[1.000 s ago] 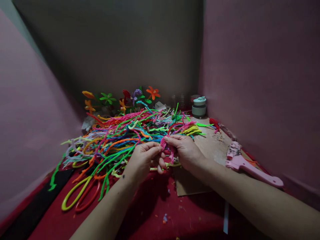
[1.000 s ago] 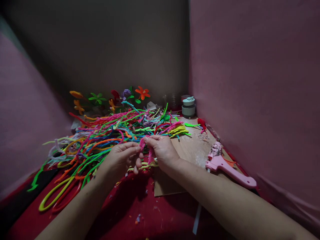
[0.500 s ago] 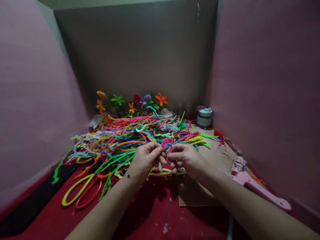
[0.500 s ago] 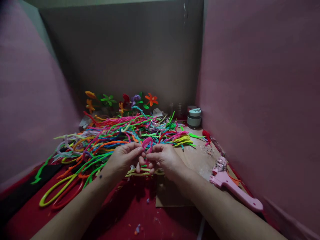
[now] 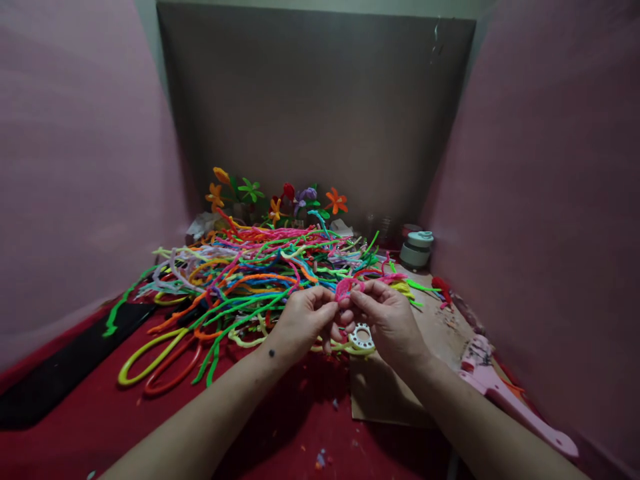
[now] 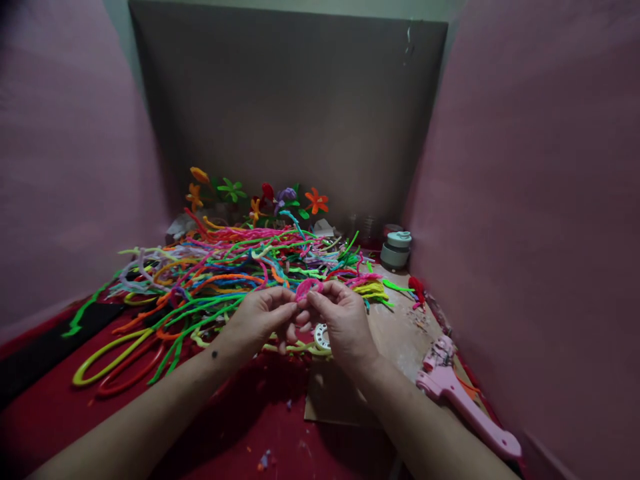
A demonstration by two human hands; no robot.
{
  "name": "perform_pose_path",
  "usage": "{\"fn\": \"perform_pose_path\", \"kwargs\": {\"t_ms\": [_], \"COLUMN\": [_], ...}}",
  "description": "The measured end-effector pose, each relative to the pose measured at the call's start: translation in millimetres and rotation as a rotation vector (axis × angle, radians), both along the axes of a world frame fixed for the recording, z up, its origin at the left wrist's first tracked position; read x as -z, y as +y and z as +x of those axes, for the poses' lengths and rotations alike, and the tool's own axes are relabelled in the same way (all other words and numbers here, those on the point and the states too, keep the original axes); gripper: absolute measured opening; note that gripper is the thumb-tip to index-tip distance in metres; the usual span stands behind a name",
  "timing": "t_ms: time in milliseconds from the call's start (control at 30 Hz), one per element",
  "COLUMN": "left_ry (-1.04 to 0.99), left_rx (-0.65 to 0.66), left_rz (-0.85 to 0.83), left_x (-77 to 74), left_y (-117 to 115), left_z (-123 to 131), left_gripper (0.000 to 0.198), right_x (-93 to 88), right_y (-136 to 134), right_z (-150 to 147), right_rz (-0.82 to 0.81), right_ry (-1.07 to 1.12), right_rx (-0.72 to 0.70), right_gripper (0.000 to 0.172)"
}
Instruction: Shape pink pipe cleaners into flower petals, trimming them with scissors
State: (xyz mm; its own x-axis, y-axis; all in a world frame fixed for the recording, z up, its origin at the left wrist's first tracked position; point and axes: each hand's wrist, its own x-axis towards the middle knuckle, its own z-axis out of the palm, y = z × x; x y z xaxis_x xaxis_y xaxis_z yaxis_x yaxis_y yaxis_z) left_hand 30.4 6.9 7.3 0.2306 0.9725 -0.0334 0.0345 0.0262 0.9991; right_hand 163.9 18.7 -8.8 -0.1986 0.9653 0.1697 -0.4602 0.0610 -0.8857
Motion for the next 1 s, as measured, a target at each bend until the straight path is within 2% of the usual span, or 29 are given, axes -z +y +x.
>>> {"fn": "perform_pose_path", "kwargs": {"t_ms": [300,433,533,667,833,933,1000], "left_ry": [-0.003,-0.015,-0.025,-0.063,-0.086,-0.064,-0.050], "left_rx": [-0.004,-0.026,-0.009,0.046,0.036,0.018,0.021], "left_rz": [-0.010,0.032,0.057,0.037,0.025,0.022,0.013], "left_x": [-0.8,1.2,3.7,7.7,11.0,11.0,9.8], "left_y": [0,0,1,3,8,7,5], "left_z": [1,1,0,-2,-3,-2,-1], "left_gripper": [0.004,0.007,0.011,0.013,0.011,0.012,0.012], "right_x": [0.4,3.8,6.4,4.8,-1.8,-4.9,-6.2], "right_y": [-3,-3,-2,-1,6,10,11], "right_z": [0,1,1,1,6,10,12], "right_rz": [0.107,0.206,0.233,0.099,-0.049,-0.081,-0.083], "right_ry": [-0.239,-0.371,-0.450,-0.440,-0.207,-0.089,-0.104], "right_rx": [0.159,0.255,0.276,0.192,-0.035,-0.019,0.001], "right_gripper": [0.018,0.016,0.016,0.019,0.019,0.021,0.021]}}
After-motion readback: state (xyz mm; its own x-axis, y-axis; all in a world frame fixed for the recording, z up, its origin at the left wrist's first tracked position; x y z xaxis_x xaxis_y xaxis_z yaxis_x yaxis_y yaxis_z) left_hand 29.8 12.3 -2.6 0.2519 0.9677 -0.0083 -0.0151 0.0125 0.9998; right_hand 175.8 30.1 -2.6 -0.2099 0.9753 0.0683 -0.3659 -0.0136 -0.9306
